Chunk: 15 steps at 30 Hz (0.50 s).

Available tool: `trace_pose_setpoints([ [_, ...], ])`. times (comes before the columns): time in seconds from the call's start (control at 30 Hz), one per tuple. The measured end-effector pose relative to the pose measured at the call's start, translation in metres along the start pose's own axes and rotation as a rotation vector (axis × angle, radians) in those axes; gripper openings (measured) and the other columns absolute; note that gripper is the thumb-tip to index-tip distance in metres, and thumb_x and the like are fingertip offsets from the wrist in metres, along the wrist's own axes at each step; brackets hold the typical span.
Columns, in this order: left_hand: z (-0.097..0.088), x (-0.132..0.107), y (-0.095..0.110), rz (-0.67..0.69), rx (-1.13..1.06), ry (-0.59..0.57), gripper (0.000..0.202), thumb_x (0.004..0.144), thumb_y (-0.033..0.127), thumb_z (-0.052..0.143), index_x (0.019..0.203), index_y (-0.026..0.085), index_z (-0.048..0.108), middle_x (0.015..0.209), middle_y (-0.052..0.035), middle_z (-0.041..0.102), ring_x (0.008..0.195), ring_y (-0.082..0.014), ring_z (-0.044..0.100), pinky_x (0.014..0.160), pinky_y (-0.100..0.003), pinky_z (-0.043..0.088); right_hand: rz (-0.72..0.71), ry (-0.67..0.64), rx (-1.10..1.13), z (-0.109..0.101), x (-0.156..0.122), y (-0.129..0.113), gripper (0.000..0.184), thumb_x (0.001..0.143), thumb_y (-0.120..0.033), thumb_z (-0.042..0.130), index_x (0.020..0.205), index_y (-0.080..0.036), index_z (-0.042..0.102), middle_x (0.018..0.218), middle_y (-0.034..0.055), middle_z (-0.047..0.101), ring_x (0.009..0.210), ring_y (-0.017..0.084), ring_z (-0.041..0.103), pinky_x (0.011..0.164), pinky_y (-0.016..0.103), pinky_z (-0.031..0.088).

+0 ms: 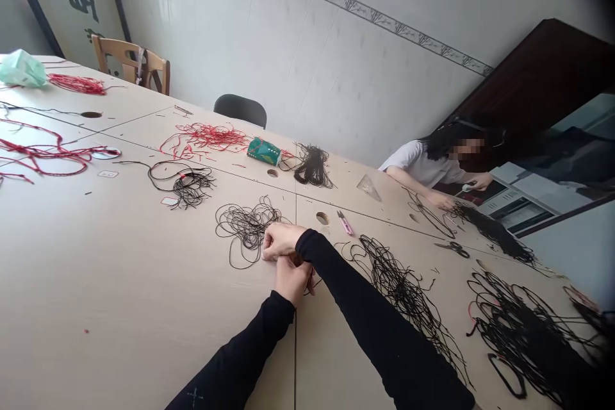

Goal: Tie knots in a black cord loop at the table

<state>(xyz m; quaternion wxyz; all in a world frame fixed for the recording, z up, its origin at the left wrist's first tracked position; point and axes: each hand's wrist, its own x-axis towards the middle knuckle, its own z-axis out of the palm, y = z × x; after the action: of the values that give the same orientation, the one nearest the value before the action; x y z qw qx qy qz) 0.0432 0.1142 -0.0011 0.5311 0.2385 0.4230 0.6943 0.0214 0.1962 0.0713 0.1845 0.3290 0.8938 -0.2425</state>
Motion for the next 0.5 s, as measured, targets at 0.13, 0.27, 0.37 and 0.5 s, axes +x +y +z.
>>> trace_pose_setpoints([
  [0.13,0.001,0.001,0.000,-0.033,-0.055,0.014,0.036,0.063,0.043,0.070,0.060,0.019,0.043,0.043,0.0029,0.050,0.029,-0.0110,0.045,0.025,-0.024,0.039,0.045,0.229,0.009,-0.003,0.018,0.002,0.016,0.076,-0.017,0.063,0.089,-0.017,0.073,0.091,0.0051,0.072,0.086,0.016,0.065,0.073,0.019,0.047],
  [0.27,0.000,0.001,0.002,-0.038,-0.111,0.030,0.045,0.061,0.052,0.072,0.063,0.021,0.039,0.043,0.0050,0.049,0.030,-0.0095,0.044,0.026,-0.022,0.039,0.096,0.426,0.001,-0.015,0.020,0.011,0.027,0.087,-0.014,0.049,0.108,-0.013,0.066,0.109,0.0114,0.068,0.102,0.016,0.061,0.088,0.022,0.043],
  [0.37,0.000,0.000,0.003,-0.044,-0.097,0.025,0.042,0.062,0.049,0.072,0.063,0.020,0.041,0.043,0.0051,0.049,0.029,-0.0089,0.043,0.026,-0.023,0.039,0.071,0.335,0.003,-0.016,0.011,0.015,0.020,0.083,-0.029,0.060,0.093,-0.015,0.071,0.092,0.0072,0.071,0.085,0.015,0.064,0.074,0.020,0.046],
  [0.5,0.000,-0.001,0.005,-0.046,-0.065,-0.003,0.031,0.064,0.037,0.071,0.060,0.019,0.046,0.043,0.0025,0.050,0.029,-0.0099,0.043,0.027,-0.023,0.038,-0.021,0.089,-0.019,-0.003,0.007,0.005,0.030,0.062,-0.048,0.077,0.067,-0.019,0.071,0.067,0.0006,0.068,0.063,0.014,0.061,0.052,0.020,0.041],
])
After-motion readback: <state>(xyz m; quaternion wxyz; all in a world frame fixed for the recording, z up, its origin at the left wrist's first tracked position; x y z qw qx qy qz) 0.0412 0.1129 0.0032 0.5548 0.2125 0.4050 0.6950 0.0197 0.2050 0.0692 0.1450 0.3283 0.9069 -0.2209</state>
